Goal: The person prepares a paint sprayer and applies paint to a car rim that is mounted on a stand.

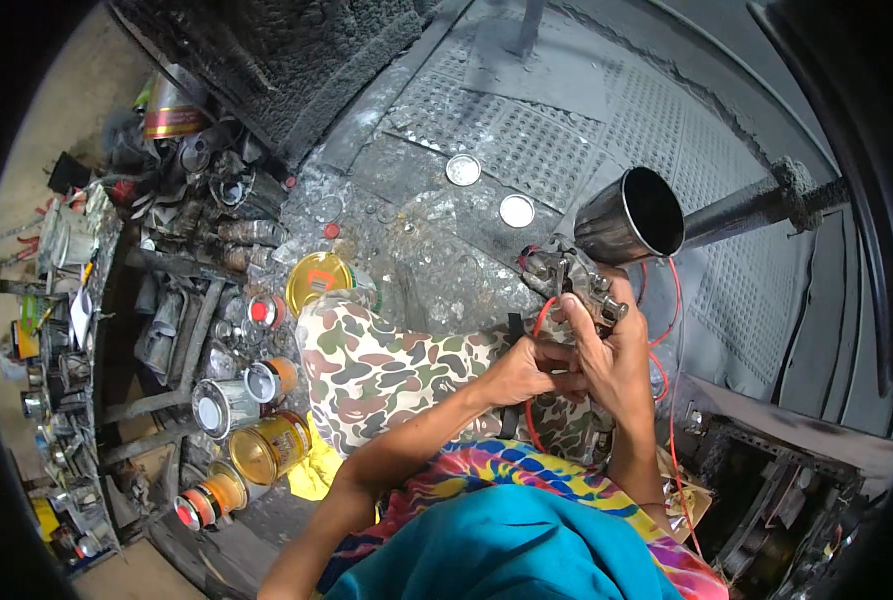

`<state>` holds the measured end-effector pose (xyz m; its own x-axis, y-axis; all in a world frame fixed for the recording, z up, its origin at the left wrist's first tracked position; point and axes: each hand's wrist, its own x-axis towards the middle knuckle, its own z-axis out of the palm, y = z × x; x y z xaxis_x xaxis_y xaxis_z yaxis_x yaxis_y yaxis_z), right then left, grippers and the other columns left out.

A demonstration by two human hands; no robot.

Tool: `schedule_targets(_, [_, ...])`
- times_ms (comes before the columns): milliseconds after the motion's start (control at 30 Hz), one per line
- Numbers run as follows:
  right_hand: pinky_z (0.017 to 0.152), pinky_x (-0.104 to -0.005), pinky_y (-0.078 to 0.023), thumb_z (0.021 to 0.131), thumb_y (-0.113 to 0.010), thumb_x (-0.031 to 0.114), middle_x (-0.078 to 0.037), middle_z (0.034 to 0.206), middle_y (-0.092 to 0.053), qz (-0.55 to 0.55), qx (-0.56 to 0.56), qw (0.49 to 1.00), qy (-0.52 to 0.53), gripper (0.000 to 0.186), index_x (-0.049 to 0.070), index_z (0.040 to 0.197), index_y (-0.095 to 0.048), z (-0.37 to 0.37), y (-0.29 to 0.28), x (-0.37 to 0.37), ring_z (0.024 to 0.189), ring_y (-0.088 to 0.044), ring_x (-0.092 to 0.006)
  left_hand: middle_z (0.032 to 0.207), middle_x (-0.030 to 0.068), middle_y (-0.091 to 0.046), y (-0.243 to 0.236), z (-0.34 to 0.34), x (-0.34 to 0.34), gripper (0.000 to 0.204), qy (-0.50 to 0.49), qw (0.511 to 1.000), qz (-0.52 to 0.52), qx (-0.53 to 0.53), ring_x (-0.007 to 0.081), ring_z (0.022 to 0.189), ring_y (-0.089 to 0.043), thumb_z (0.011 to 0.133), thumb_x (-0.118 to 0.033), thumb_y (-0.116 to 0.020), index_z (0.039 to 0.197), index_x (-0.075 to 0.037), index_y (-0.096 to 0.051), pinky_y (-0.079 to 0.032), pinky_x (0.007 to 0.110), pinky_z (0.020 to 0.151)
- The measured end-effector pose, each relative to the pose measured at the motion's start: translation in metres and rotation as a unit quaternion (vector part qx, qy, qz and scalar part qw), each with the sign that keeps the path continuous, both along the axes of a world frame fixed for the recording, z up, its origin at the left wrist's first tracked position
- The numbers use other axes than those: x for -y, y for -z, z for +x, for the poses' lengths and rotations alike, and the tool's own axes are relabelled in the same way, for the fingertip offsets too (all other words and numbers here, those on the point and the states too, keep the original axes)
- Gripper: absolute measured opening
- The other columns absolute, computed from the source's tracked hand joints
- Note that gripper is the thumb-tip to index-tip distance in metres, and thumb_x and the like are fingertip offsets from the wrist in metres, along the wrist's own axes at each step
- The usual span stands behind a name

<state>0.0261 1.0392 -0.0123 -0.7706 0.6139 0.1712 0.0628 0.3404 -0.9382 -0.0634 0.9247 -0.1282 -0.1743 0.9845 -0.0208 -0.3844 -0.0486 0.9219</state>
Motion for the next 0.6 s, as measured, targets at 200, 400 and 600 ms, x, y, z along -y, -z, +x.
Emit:
schedule_targets(200, [0.069,-0.0341,-0.052,0.101,-0.070,0.008,-0.012,0.087,-0.070,-0.006,-0.026,1.000,0.014,0.023,-0.002,0.119,-0.061,-0.002,0.010,-0.004,0.078,-0.065,-0.0145,0.103,0.0069,-0.076,0.001,0.004,-0.004,0.020,-0.005,0.998,0.023,0.063,0.0156,0.091,-0.074,0.098,-0.010,-0.077,0.115,0.001,-0.076,-0.063,0.032,0.083])
schedule_targets(400, [0.071,-0.0346,-0.053,0.101,-0.070,0.009,-0.012,0.090,-0.070,-0.012,-0.028,0.999,0.013,0.026,-0.001,0.122,-0.060,-0.006,0.014,-0.008,0.081,-0.065,-0.0146,0.112,0.0117,-0.076,0.003,0.000,-0.006,0.027,0.015,0.998,-0.008,0.066,0.0208,0.102,-0.073,0.097,-0.001,-0.073,0.124,0.006,-0.072,-0.063,0.038,0.091])
schedule_targets(600, [0.072,-0.0351,-0.053,0.101,-0.071,0.010,-0.013,0.090,-0.071,-0.027,0.006,1.000,0.013,0.027,-0.002,0.123,-0.060,-0.010,0.014,-0.006,0.081,-0.064,-0.0148,0.102,0.0064,-0.076,0.001,0.001,-0.002,0.018,-0.012,0.995,0.001,0.094,0.0144,0.091,-0.073,0.098,-0.010,-0.076,0.113,0.001,-0.076,-0.062,0.031,0.082])
